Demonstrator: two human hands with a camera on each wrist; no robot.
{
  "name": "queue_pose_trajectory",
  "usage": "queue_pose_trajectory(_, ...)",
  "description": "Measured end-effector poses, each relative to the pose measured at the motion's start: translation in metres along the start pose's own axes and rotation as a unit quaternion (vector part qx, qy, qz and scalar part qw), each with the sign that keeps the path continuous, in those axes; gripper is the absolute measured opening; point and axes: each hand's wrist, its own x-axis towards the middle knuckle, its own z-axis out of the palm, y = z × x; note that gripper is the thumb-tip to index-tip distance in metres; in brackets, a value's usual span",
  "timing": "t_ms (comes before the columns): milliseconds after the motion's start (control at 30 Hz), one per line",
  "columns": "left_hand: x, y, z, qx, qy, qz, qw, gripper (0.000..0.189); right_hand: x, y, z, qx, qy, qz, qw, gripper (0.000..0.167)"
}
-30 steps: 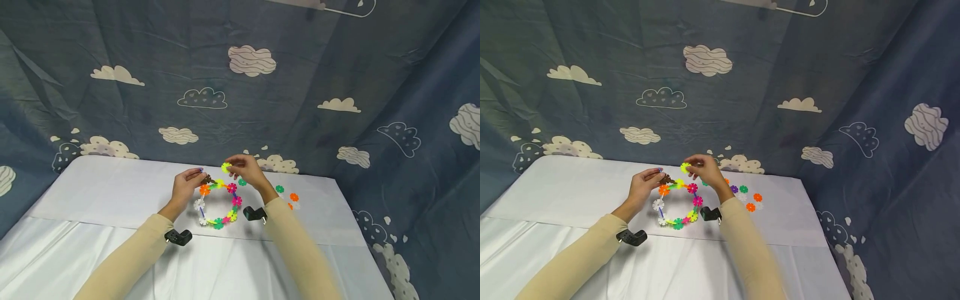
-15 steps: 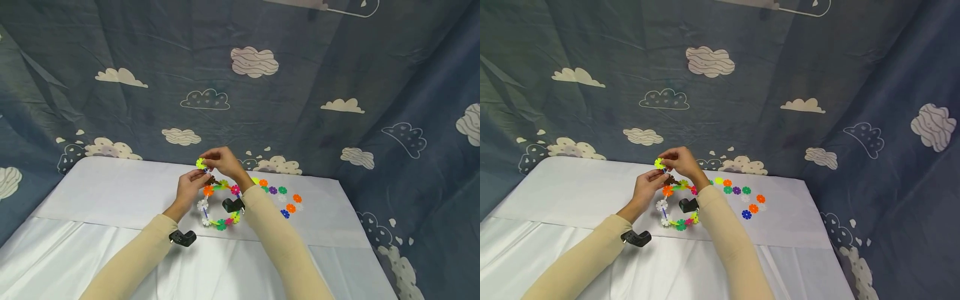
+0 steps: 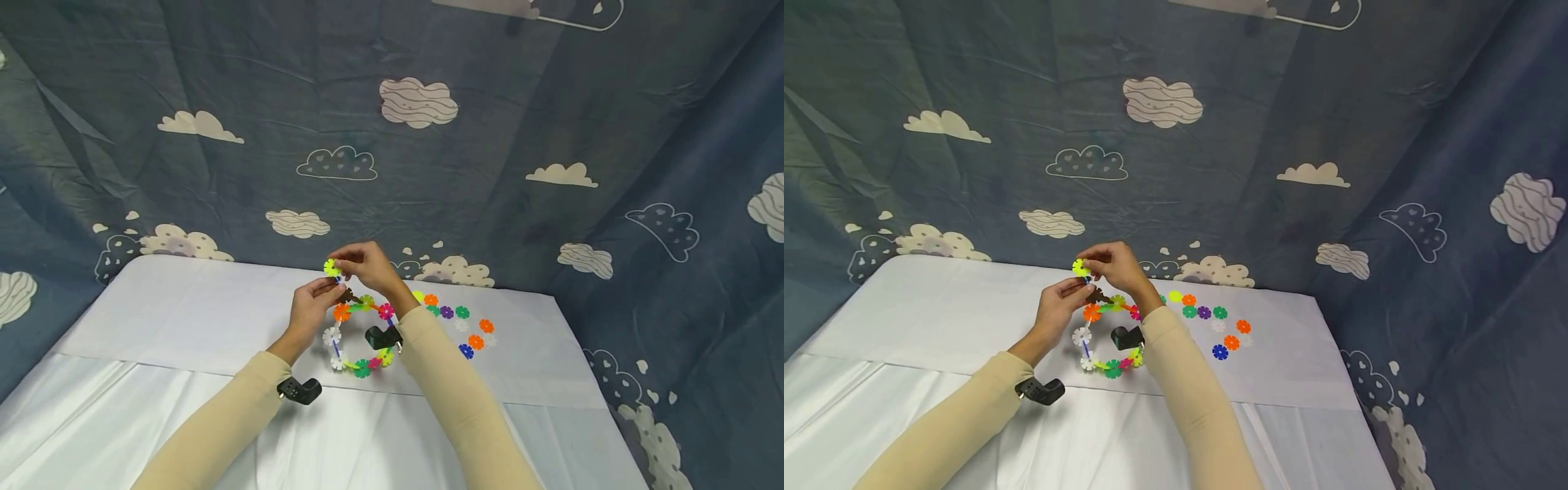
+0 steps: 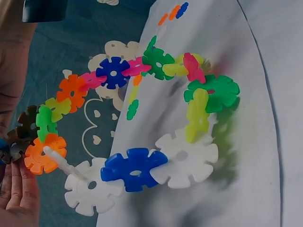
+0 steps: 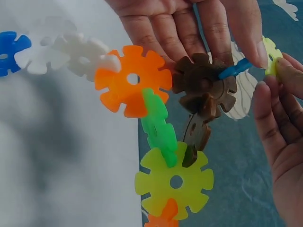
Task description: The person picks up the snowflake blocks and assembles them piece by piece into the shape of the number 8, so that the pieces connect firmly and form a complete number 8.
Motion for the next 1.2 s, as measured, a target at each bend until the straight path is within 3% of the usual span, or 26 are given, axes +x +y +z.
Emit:
queue_pose_trajectory(300,0.0,0.0,-0.001,0.002,-0.002,0.008,1.0,0.036,-0.002,0.002,0.002,-0.005,-0.008,0.03,0.9995,0.018)
queue_pose_trajectory(833,-0.006,-0.001,0.001,0.002,0.009,0.042,0.9991,0.031,-0.008,0.0,0.0,-0.017,-0.01,0.012,0.9997,0.013)
queue_pose_trajectory(1200,-0.005,0.001,0.001,0.011,0.007,0.032,0.9994,0.029,-0.01,0.001,0.002,-0.023,0.018,0.008,0.9995,0.011)
